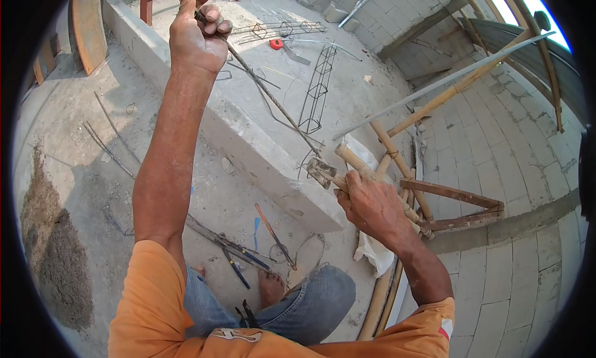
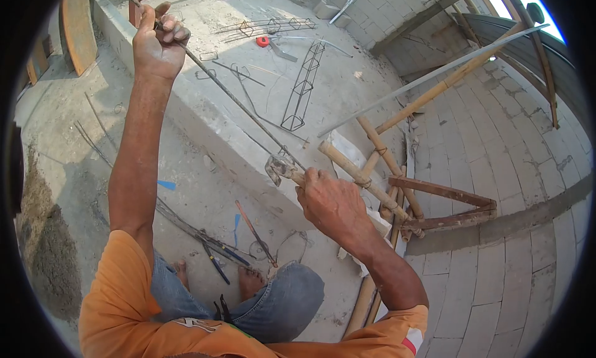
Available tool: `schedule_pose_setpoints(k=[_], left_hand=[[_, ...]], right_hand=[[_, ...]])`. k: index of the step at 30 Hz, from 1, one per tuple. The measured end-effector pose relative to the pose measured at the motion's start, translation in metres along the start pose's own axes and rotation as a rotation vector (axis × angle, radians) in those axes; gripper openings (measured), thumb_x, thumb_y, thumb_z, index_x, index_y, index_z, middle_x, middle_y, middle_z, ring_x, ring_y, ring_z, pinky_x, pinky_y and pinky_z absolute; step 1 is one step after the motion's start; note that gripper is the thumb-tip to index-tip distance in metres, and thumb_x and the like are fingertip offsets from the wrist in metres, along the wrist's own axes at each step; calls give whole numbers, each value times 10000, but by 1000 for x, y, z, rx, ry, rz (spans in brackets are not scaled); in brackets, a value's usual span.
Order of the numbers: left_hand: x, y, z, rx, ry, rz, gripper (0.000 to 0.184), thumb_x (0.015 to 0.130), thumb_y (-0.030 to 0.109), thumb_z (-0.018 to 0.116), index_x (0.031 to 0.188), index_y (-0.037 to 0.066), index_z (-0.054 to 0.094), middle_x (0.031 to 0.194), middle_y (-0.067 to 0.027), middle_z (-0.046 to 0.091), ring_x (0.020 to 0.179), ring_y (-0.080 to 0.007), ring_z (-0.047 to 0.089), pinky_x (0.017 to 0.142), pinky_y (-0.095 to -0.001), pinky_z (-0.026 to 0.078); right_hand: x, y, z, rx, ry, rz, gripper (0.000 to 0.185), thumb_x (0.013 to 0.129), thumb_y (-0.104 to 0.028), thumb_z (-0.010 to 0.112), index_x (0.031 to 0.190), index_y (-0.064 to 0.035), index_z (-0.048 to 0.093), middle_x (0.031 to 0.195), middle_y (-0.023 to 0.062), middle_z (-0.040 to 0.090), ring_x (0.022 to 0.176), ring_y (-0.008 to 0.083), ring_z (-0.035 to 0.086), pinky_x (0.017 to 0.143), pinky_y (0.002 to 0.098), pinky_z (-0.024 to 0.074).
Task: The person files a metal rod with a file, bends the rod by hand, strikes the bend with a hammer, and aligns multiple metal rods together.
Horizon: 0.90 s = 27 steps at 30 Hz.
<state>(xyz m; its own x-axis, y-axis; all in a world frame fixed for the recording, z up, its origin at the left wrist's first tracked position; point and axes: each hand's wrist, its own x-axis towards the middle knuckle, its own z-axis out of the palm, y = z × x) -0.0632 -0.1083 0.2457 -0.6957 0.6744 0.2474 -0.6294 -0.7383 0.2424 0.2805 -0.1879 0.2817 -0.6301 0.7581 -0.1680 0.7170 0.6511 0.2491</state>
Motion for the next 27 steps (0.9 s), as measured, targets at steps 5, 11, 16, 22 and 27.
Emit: schedule_pose_setpoints(k=[5, 11, 16, 22, 27], left_hand=[[-16, 6, 23, -59, -8, 4, 286, 1010, 303, 437, 980, 27, 508, 608, -4, 422, 496, -99, 358, 498, -262, 343], [-24, 33, 33, -106, -69, 105, 246, 1021, 284, 412, 961, 54, 477, 610, 17, 410, 460, -78, 388, 431, -240, 370], [-35, 33, 47, -37, -34, 166, 239, 1005, 281, 468, 971, 46, 496, 610, 14, 423, 471, -76, 382, 456, -237, 370], [-25, 53, 43, -32, -128, 73, 268, 982, 250, 522, 1018, -15, 531, 620, -25, 412, 538, -107, 327, 560, -267, 329], [-47, 78, 57, -66, -198, 72, 238, 980, 206, 519, 1028, -26, 499, 612, -22, 370, 534, -108, 297, 526, -230, 310]], right_hand=[[25, -40, -29, 18, 329, -128, 169, 909, -129, 527, 875, 36, 538, 728, 203, 604, 632, 359, 654, 523, 442, 508], [-16, 18, 23, -192, 45, 63, 103, 848, -61, 530, 855, 43, 533, 718, 208, 596, 625, 354, 650, 539, 442, 516], [-38, 0, 10, -141, 139, 166, 142, 867, -115, 546, 847, 25, 530, 748, 196, 582, 624, 325, 651, 524, 407, 523], [-8, -36, 31, -147, 438, -105, 187, 872, -176, 582, 853, -5, 511, 737, 146, 541, 627, 289, 647, 482, 368, 502], [-36, 14, 86, -231, 218, 260, 90, 841, -75, 539, 859, 13, 544, 770, 162, 580, 663, 273, 665, 513, 344, 537]])
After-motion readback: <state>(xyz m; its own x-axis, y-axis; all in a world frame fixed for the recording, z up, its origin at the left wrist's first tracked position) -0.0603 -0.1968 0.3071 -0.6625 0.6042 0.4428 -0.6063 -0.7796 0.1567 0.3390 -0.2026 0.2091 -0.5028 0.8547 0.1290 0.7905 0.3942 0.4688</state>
